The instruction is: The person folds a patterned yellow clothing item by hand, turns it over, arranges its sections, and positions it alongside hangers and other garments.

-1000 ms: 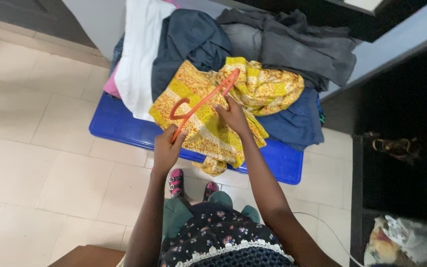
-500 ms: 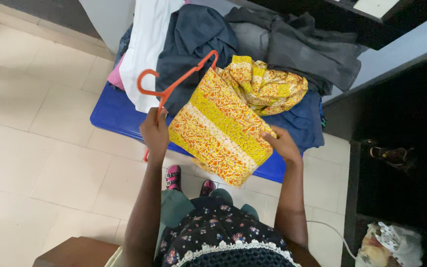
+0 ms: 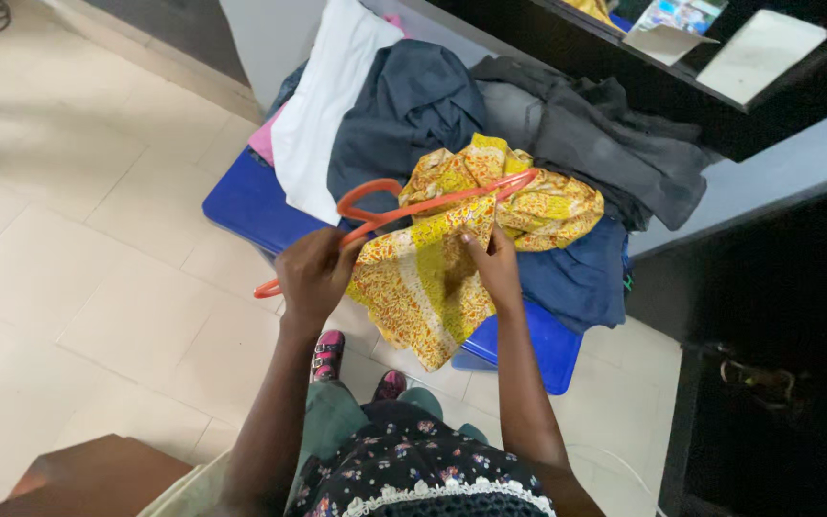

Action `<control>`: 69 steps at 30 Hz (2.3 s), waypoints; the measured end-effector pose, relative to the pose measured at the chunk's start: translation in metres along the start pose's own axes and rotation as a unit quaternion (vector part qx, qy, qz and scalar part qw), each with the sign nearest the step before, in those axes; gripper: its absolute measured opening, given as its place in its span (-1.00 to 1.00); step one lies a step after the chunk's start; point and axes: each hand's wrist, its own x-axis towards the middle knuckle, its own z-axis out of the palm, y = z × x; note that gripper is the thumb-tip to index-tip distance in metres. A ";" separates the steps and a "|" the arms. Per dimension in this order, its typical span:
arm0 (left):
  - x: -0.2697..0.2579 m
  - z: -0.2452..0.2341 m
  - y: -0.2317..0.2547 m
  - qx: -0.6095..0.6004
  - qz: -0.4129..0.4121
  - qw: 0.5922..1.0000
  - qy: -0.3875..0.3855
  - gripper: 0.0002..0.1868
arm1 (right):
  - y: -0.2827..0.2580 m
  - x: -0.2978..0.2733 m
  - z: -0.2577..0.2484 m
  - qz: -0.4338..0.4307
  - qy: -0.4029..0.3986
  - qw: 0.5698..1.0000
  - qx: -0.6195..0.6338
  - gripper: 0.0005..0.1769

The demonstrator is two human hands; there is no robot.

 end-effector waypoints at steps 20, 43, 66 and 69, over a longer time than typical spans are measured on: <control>-0.104 -0.205 0.026 0.255 -0.021 0.939 0.231 -0.60 | -0.054 -0.082 0.168 0.015 -0.131 0.991 0.023 -0.76; -0.147 -0.240 0.027 0.259 -0.157 0.907 0.291 -0.90 | -0.031 -0.064 0.187 0.140 -0.416 0.889 0.127 -0.74; -0.176 -0.162 -0.022 0.174 -0.243 0.873 0.385 -0.81 | -0.142 -0.068 0.200 -0.116 -0.290 0.941 -0.130 -0.84; -0.179 -0.136 -0.042 0.038 -0.287 0.913 0.286 -0.71 | -0.155 -0.072 0.191 -0.031 -0.278 0.952 -0.129 -0.69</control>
